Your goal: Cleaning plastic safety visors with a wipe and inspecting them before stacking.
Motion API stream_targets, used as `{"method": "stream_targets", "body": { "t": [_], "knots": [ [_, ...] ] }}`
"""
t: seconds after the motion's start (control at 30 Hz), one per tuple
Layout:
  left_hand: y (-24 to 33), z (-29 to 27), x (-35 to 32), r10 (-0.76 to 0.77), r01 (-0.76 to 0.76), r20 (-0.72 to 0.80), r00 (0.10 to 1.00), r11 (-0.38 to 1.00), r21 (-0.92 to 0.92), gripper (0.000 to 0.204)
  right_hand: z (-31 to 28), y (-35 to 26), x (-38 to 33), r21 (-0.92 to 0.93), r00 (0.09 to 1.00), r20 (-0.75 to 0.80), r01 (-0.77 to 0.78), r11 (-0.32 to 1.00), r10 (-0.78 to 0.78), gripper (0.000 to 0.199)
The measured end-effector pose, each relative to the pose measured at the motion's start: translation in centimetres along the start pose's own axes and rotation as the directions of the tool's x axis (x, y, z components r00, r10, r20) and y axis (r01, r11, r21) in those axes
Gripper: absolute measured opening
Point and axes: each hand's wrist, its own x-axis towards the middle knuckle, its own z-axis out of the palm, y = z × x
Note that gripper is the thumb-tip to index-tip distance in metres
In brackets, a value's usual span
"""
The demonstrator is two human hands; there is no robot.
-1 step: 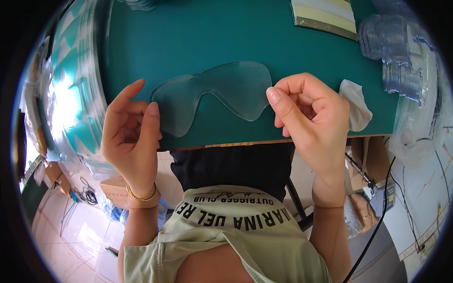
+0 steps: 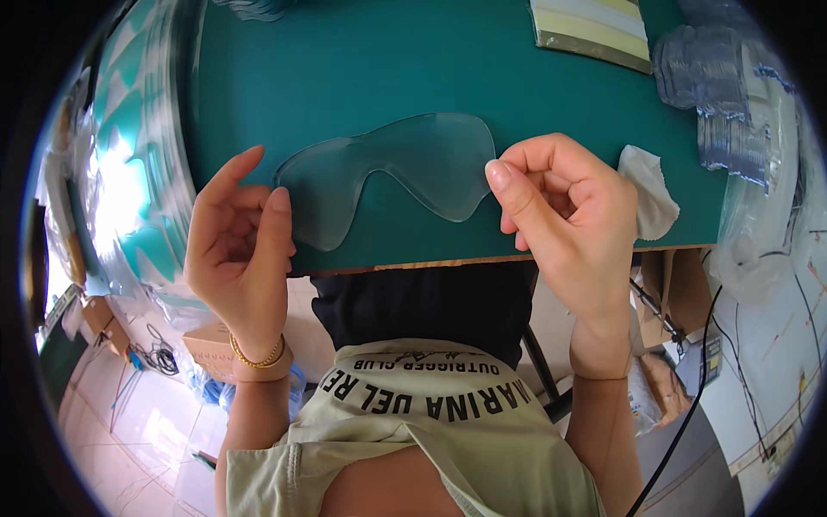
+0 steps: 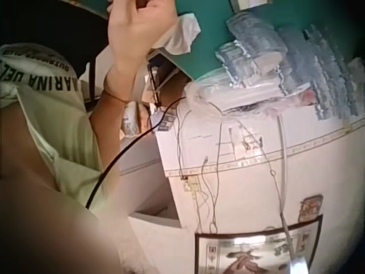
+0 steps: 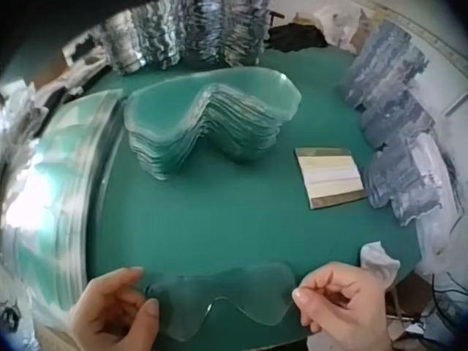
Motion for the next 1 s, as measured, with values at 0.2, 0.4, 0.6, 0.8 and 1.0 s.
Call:
{"method": "stream_targets", "body": {
  "t": [0.2,0.4,0.6,0.8,1.0],
  "knots": [
    [0.3,0.1,0.1,-0.027,0.027,-0.01,1.0,1.0,-0.016,0.037,0.0,0.0,0.0,-0.004,1.0,0.003,-0.006,1.0,0.006,0.018],
    [0.1,0.1,0.1,-0.028,0.028,-0.003,1.0,0.999,-0.026,0.038,-0.1,-0.1,0.0,0.01,1.0,0.011,-0.023,1.0,0.023,0.018],
    [0.1,0.2,0.2,-0.028,0.028,-0.01,1.0,1.0,0.006,0.039,-0.1,-0.2,0.2,0.016,1.0,0.031,-0.005,1.0,0.004,0.018],
    [0.1,0.4,0.2,-0.012,0.012,-0.007,1.0,1.0,0.017,0.039,-0.1,0.2,0.3,-0.025,1.0,-0.006,0.03,0.999,-0.031,0.013],
    [-0.1,0.4,0.0,0.006,-0.006,-0.019,1.0,1.0,0.02,0.039,-2.0,-1.9,3.3,-0.589,0.855,-0.22,0.267,0.763,-0.469,0.025]
  ]
}}
